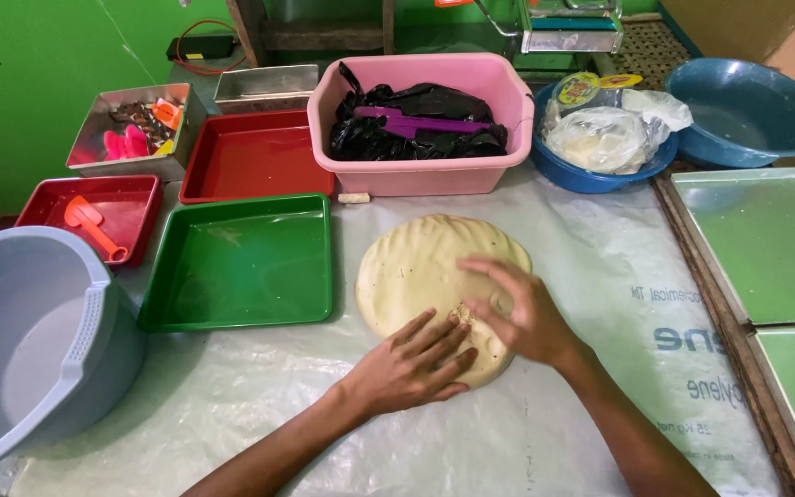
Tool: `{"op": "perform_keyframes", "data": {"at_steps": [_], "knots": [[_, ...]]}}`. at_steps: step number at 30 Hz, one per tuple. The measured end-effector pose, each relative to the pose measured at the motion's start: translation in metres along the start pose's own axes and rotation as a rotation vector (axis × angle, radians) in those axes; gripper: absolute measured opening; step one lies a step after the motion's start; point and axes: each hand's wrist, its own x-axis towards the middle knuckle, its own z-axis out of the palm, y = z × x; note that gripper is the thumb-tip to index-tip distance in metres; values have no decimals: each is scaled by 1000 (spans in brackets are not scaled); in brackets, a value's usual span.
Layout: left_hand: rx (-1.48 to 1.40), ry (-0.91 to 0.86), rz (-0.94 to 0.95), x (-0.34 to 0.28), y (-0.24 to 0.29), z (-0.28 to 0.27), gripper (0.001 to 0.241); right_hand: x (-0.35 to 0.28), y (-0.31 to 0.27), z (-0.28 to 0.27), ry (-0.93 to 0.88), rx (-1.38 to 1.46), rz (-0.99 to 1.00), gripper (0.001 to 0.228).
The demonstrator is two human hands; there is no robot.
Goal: Kneading and portioning dough on a workbench.
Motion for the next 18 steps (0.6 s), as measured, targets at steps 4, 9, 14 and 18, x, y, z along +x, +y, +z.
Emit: {"op": "perform_keyframes", "data": {"at_steps": [4, 9, 14, 18], "knots": [[-73, 48, -91, 5, 9, -14, 28, -25, -13, -1, -161, -36, -64, 51], [-259, 99, -216, 12, 9, -19, 32, -47, -4, 2, -407, -223, -97, 107], [-385, 160, -307, 23, 14, -42, 27, -54, 6, 9, -180, -374, -334, 83], [-436, 194, -402, 18, 13, -34, 37, -55, 8, 13, -62, -422, -388, 53]]}}
